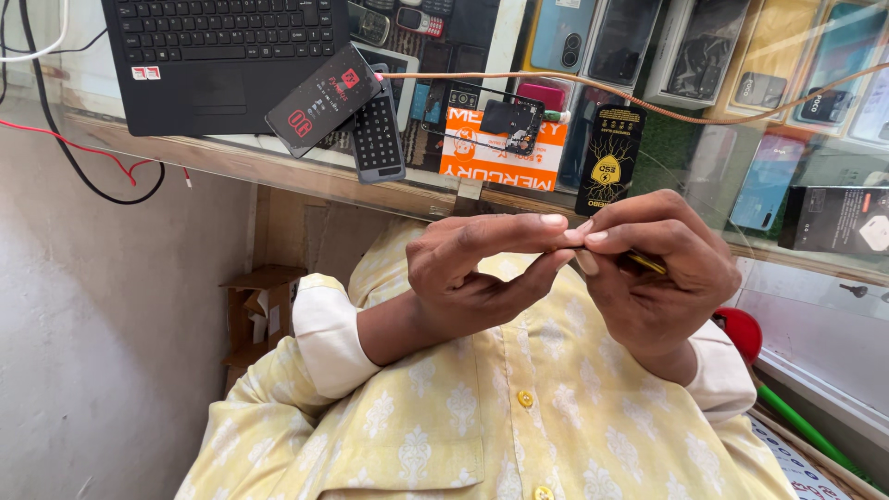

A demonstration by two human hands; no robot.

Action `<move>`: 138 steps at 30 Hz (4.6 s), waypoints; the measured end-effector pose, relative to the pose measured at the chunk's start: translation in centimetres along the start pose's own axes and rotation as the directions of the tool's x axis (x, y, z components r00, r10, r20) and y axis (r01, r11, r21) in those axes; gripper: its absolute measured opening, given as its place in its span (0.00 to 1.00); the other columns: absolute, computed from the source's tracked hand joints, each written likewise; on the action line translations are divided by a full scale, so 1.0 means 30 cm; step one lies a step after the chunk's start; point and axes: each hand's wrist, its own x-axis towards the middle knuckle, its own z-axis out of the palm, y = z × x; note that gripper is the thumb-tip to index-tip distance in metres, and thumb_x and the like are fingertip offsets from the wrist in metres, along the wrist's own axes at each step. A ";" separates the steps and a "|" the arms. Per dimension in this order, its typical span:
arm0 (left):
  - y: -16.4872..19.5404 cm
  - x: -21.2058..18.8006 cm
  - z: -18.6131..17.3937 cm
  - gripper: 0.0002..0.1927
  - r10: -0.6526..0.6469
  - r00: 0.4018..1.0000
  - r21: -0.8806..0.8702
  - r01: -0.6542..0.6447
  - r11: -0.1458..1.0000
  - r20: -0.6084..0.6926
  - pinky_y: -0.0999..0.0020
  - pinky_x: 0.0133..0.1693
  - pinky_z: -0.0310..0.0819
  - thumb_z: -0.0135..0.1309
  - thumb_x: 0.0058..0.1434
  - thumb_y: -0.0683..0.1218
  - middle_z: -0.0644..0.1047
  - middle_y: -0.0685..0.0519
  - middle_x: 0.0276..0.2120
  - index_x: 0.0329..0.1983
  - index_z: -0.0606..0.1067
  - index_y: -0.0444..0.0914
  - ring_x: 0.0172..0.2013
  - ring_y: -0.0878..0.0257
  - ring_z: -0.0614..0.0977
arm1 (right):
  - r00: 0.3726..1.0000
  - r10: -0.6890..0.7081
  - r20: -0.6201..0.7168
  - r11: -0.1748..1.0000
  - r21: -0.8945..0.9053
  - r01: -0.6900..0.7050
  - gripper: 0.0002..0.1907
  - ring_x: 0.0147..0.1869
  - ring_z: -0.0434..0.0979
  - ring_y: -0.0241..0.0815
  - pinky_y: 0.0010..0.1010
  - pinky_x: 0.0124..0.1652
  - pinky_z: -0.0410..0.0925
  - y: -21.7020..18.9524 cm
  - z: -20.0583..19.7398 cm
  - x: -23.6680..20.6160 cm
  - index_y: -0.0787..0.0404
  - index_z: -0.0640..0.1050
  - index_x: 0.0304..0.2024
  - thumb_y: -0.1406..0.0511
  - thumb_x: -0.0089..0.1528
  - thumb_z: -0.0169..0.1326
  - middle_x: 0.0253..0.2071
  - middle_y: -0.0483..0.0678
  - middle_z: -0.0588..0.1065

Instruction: The person manipulates a small orange cable and a black connector, attempting to join them using a yellow tool. The camera is extremely unstable and rotates rapidly throughout the clip, making the view constantly unstable and motion-blurred.

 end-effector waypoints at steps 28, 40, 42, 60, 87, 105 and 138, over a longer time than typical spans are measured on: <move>0.041 -0.039 0.046 0.27 -0.564 0.815 -0.410 0.565 0.717 0.137 0.71 0.55 0.82 0.60 0.68 0.36 0.84 0.46 0.44 0.69 0.68 0.33 0.48 0.67 0.86 | 0.988 0.142 0.066 0.987 -0.086 -0.137 0.06 0.39 0.78 0.30 0.17 0.38 0.70 0.018 -0.050 -0.037 0.70 0.77 0.43 0.74 0.68 0.63 0.41 0.51 0.77; 0.059 -0.039 0.060 0.25 -0.528 0.847 -0.285 0.521 0.805 0.057 0.71 0.53 0.84 0.60 0.67 0.34 0.85 0.47 0.42 0.66 0.71 0.33 0.46 0.67 0.86 | 0.971 0.218 0.094 0.974 0.045 -0.223 0.04 0.43 0.81 0.31 0.18 0.42 0.73 -0.011 -0.043 -0.024 0.71 0.77 0.43 0.75 0.68 0.60 0.45 0.51 0.77; 0.061 -0.039 0.061 0.25 -0.523 0.851 -0.269 0.513 0.815 0.041 0.71 0.53 0.84 0.60 0.66 0.34 0.85 0.47 0.42 0.66 0.71 0.33 0.46 0.67 0.86 | 0.967 0.240 0.089 0.970 0.004 -0.241 0.05 0.40 0.79 0.30 0.17 0.39 0.70 -0.017 -0.046 -0.019 0.71 0.78 0.42 0.75 0.67 0.62 0.44 0.50 0.77; 0.065 -0.033 0.028 0.23 -0.599 0.790 -0.422 0.590 0.688 0.129 0.74 0.50 0.82 0.60 0.68 0.36 0.84 0.48 0.39 0.65 0.70 0.31 0.44 0.67 0.86 | 0.945 0.296 0.137 0.954 0.002 -0.299 0.06 0.32 0.66 0.26 0.17 0.31 0.59 -0.027 -0.037 -0.006 0.69 0.78 0.38 0.73 0.64 0.64 0.39 0.47 0.76; 0.066 -0.017 0.025 0.22 -0.606 0.783 -0.389 0.607 0.693 0.140 0.74 0.50 0.82 0.61 0.66 0.36 0.84 0.48 0.38 0.63 0.72 0.31 0.43 0.68 0.86 | 0.945 0.298 0.133 0.950 0.056 -0.307 0.06 0.35 0.66 0.24 0.18 0.33 0.59 -0.025 -0.029 0.000 0.69 0.76 0.38 0.75 0.63 0.63 0.38 0.45 0.74; 0.061 -0.041 0.034 0.22 -0.555 0.828 -0.326 0.549 0.770 0.084 0.73 0.51 0.83 0.60 0.67 0.34 0.84 0.50 0.38 0.64 0.72 0.33 0.43 0.69 0.86 | 0.958 0.279 0.070 0.960 0.022 -0.281 0.07 0.32 0.66 0.23 0.14 0.31 0.60 -0.018 -0.011 -0.044 0.68 0.77 0.41 0.76 0.63 0.63 0.41 0.47 0.76; 0.031 -0.054 0.051 0.12 -0.625 0.764 -0.624 0.568 0.537 0.158 0.70 0.55 0.81 0.62 0.68 0.35 0.82 0.46 0.46 0.53 0.76 0.28 0.49 0.65 0.84 | 0.980 0.199 0.016 0.975 0.102 -0.199 0.07 0.38 0.75 0.30 0.17 0.37 0.67 -0.016 -0.037 -0.019 0.69 0.79 0.42 0.74 0.65 0.66 0.39 0.50 0.78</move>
